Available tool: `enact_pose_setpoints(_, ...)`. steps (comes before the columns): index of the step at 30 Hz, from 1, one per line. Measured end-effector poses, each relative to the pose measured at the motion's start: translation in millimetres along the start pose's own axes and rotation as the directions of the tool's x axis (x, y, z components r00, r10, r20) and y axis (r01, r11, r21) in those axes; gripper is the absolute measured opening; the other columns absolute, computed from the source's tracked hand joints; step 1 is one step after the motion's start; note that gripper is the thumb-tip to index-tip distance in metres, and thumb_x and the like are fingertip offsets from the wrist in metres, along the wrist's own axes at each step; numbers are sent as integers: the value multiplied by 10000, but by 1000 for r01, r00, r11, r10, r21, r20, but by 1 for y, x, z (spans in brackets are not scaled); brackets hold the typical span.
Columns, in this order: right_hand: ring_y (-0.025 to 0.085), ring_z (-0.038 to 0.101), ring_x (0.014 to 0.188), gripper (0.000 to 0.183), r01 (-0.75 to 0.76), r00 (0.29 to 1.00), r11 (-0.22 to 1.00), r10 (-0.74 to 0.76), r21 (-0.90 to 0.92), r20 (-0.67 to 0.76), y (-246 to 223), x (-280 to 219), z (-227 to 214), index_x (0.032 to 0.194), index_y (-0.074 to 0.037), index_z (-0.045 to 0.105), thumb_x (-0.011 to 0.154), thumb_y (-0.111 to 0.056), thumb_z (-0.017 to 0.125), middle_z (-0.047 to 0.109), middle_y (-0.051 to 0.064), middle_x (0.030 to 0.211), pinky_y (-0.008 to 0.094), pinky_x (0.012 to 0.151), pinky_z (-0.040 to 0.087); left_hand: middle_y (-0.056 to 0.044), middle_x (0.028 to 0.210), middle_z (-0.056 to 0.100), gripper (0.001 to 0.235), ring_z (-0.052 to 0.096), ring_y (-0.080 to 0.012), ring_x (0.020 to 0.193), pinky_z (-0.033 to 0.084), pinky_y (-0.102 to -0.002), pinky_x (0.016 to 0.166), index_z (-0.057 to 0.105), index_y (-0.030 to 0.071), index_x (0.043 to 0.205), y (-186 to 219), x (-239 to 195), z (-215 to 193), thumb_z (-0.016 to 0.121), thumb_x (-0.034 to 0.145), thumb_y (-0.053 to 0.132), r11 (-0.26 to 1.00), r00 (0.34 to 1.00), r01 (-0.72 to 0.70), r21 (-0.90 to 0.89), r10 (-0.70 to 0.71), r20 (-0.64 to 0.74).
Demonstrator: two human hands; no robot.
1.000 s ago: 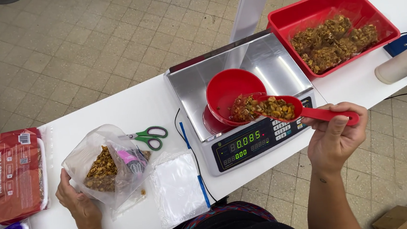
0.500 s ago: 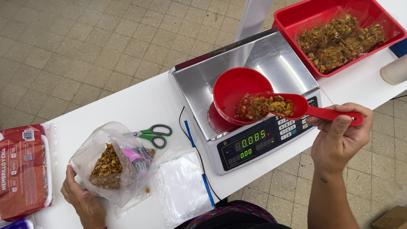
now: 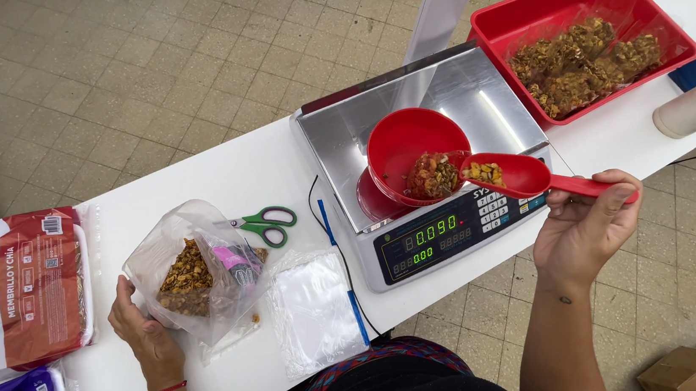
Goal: Scooping granola into plastic bags and weighing them on a digital scale.
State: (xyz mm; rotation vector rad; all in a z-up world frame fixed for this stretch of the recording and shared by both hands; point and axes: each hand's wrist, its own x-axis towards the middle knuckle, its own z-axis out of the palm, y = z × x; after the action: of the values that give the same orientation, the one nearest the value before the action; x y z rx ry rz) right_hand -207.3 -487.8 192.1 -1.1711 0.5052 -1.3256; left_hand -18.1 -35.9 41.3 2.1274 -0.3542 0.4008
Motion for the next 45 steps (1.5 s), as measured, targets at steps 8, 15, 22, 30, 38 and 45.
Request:
enact_pose_setpoints(8, 106, 608, 574, 383, -71, 994, 980, 86, 186, -73, -6, 0, -2, 963, -121, 579, 861, -479, 671, 621, 39, 672, 183, 555, 521, -243, 1385, 426, 1001, 327, -366, 1267, 231, -496, 1097, 279, -18, 1516, 0, -1, 0, 42, 937, 763, 1000, 1000, -4, -1, 4, 5)
enact_pose_setpoints(15, 112, 595, 564, 381, -72, 992, 969, 94, 237, -83, -8, -2, -4, 971, -107, 581, 854, -454, 685, 624, 52, 679, 183, 550, 515, -248, 1372, 437, 1014, 343, -369, 1247, 237, -489, 1090, 289, -31, 1509, -1, -2, 0, 32, 936, 766, 1000, 1000, -18, 4, 18, 2)
enact_pose_setpoints(22, 139, 659, 651, 378, 153, 982, 988, -153, 9, 109, -6, -7, -5, 1076, -108, 472, 985, -465, 559, 635, 73, 814, 178, 554, 546, -242, 1376, 438, 994, 337, -365, 1254, 238, -486, 1088, 290, -26, 1511, 1, -2, -1, 40, 945, 753, 1000, 1000, -18, -3, 18, 9)
enact_pose_setpoints(30, 263, 648, 682, 384, 281, 937, 946, -234, -161, 259, -4, -8, -4, 1130, -47, 438, 1024, -392, 569, 563, 124, 937, 278, 603, 562, -207, 1382, 445, 1006, 331, -343, 1255, 242, -469, 1092, 280, -17, 1516, 0, -2, -2, 33, 933, 764, 1000, 1000, -8, -11, 8, 9)
enact_pose_setpoints(38, 206, 635, 657, 387, 263, 954, 953, -233, -152, 190, -10, -8, -7, 1120, -81, 436, 1026, -440, 547, 567, 96, 933, 257, 568, 555, -195, 1384, 453, 983, 338, -342, 1249, 230, -468, 1094, 280, -8, 1515, 4, -1, -3, 40, 944, 755, 999, 1000, -24, -31, 24, 11)
enact_pose_setpoints(45, 189, 643, 653, 412, 252, 963, 959, -235, -130, 135, -13, -7, -9, 1085, -82, 460, 1001, -472, 561, 573, 81, 841, 225, 549, 538, -219, 1367, 451, 973, 342, -358, 1241, 234, -465, 1090, 291, -30, 1509, -1, -2, -2, 32, 962, 731, 999, 999, -46, -13, 46, 11)
